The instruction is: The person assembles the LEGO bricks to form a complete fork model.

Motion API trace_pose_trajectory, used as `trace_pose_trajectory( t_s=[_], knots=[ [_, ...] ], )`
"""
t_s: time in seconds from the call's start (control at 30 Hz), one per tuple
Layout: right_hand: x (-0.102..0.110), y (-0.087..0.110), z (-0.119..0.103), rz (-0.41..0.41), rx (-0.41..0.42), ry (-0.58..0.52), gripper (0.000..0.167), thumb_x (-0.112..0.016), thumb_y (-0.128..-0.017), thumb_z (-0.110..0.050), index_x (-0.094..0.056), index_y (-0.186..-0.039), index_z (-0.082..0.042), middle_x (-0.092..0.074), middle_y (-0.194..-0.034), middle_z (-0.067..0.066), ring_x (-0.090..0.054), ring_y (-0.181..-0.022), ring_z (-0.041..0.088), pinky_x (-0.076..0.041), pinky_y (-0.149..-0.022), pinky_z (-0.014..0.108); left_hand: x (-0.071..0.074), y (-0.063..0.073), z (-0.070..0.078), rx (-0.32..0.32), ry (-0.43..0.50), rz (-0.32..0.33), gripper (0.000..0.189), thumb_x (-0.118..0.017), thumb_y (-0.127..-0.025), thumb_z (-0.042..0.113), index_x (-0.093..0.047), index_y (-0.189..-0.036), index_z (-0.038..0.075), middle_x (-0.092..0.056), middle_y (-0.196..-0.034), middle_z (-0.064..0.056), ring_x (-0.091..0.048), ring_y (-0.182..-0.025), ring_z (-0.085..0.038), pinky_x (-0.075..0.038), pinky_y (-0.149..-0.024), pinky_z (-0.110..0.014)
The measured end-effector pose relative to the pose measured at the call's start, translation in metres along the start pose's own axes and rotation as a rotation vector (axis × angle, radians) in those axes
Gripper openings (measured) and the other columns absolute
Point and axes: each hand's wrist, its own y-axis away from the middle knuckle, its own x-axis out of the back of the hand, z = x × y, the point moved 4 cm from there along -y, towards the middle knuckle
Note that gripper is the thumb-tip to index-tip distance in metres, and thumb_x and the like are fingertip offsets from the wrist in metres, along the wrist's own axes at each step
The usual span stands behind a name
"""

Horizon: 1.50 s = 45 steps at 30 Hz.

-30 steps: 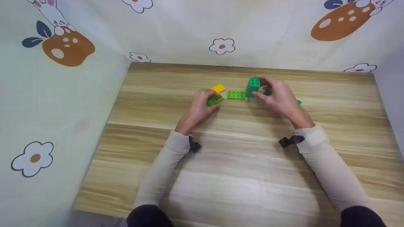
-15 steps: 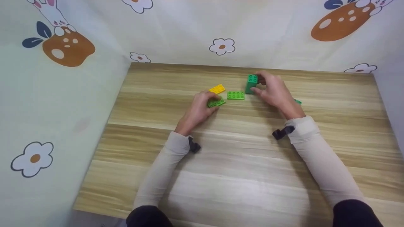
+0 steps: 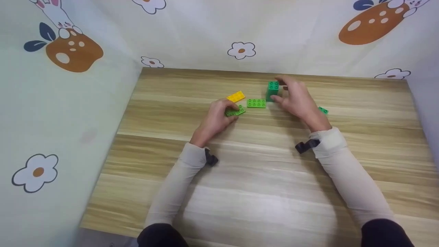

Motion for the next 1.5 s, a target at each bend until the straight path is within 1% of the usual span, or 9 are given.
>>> trace_pose_trajectory(
  t_s=[0.2,0.37,0.47,0.57,0.8,0.97,1.1,1.37,1.5],
  knots=[
    [0.008,0.009,-0.018,0.112,0.048,0.032,0.063,-0.084,-0.096,-0.015,-0.057,-0.15,0.0,-0.062,-0.147,0.024,-0.062,-0.134,0.04,-0.059,-0.106,0.053,0.0,0.0,0.0,0.001,-0.004,0.003,0.024,-0.086,-0.093,0.008,-0.08,-0.115,0.005,-0.08,-0.118,-0.009,-0.071,-0.119,-0.025,-0.055,-0.113,-0.04],
    [0.008,0.018,-0.031,0.177,0.107,0.042,0.044,-0.085,-0.095,-0.013,-0.068,-0.134,0.0,-0.071,-0.127,0.019,-0.069,-0.117,0.035,-0.063,-0.095,0.049,0.0,0.0,-0.001,0.003,-0.002,-0.001,0.024,-0.087,-0.093,0.008,-0.08,-0.115,0.005,-0.08,-0.118,-0.009,-0.071,-0.117,-0.025,-0.055,-0.112,-0.039],
    [0.001,0.023,-0.035,0.152,0.12,0.033,0.031,-0.084,-0.096,-0.011,-0.074,-0.123,0.001,-0.076,-0.116,0.019,-0.074,-0.106,0.034,-0.065,-0.089,0.048,0.0,0.0,-0.001,0.001,0.0,-0.002,0.023,-0.086,-0.093,0.008,-0.08,-0.114,0.005,-0.08,-0.117,-0.009,-0.071,-0.116,-0.025,-0.056,-0.111,-0.04],
    [-0.009,0.027,-0.035,0.085,0.107,0.024,0.026,-0.082,-0.096,-0.009,-0.077,-0.119,0.002,-0.079,-0.114,0.019,-0.075,-0.102,0.034,-0.066,-0.088,0.049,0.001,0.0,-0.001,0.0,0.002,-0.001,0.022,-0.086,-0.093,0.008,-0.08,-0.114,0.005,-0.08,-0.117,-0.01,-0.071,-0.116,-0.026,-0.056,-0.111,-0.04],
    [-0.035,0.029,-0.023,-0.052,0.062,0.086,0.034,-0.081,-0.097,-0.008,-0.076,-0.129,-0.001,-0.077,-0.123,0.018,-0.074,-0.106,0.03,-0.065,-0.093,0.047,0.001,0.001,-0.001,-0.023,-0.009,0.01,0.022,-0.087,-0.091,0.008,-0.081,-0.112,0.004,-0.081,-0.115,-0.011,-0.073,-0.113,-0.027,-0.057,-0.107,-0.04],
    [-0.044,0.028,-0.018,-0.066,0.056,0.159,0.039,-0.082,-0.097,-0.013,-0.074,-0.134,-0.002,-0.075,-0.118,0.018,-0.069,-0.099,0.03,-0.062,-0.088,0.045,0.0,0.0,-0.003,-0.031,0.005,0.014,0.022,-0.087,-0.091,0.008,-0.081,-0.112,0.004,-0.081,-0.114,-0.011,-0.073,-0.111,-0.026,-0.058,-0.104,-0.041],
    [-0.048,0.029,-0.015,-0.081,0.055,0.18,0.039,-0.082,-0.098,-0.015,-0.074,-0.133,0.001,-0.074,-0.12,0.02,-0.068,-0.101,0.032,-0.062,-0.088,0.046,0.001,0.0,-0.003,-0.025,0.006,0.009,0.021,-0.087,-0.092,0.009,-0.081,-0.112,0.004,-0.081,-0.114,-0.01,-0.073,-0.11,-0.026,-0.058,-0.105,-0.04],
    [-0.051,0.033,-0.014,-0.05,0.067,0.175,0.022,-0.086,-0.094,-0.013,-0.079,-0.111,-0.002,-0.068,-0.117,0.016,-0.066,-0.108,0.033,-0.06,-0.096,0.047,0.003,0.0,-0.005,-0.018,0.015,-0.018,0.023,-0.088,-0.092,0.013,-0.082,-0.114,0.007,-0.081,-0.115,-0.007,-0.072,-0.113,-0.023,-0.056,-0.11,-0.039],
    [-0.052,0.037,-0.013,-0.054,0.06,0.165,0.019,-0.086,-0.093,-0.013,-0.078,-0.107,-0.004,-0.069,-0.117,0.015,-0.066,-0.105,0.032,-0.06,-0.094,0.046,0.005,0.001,-0.007,-0.021,0.037,-0.029,0.025,-0.089,-0.092,0.014,-0.082,-0.115,0.008,-0.081,-0.116,-0.006,-0.072,-0.114,-0.022,-0.056,-0.111,-0.039]
  ],
)
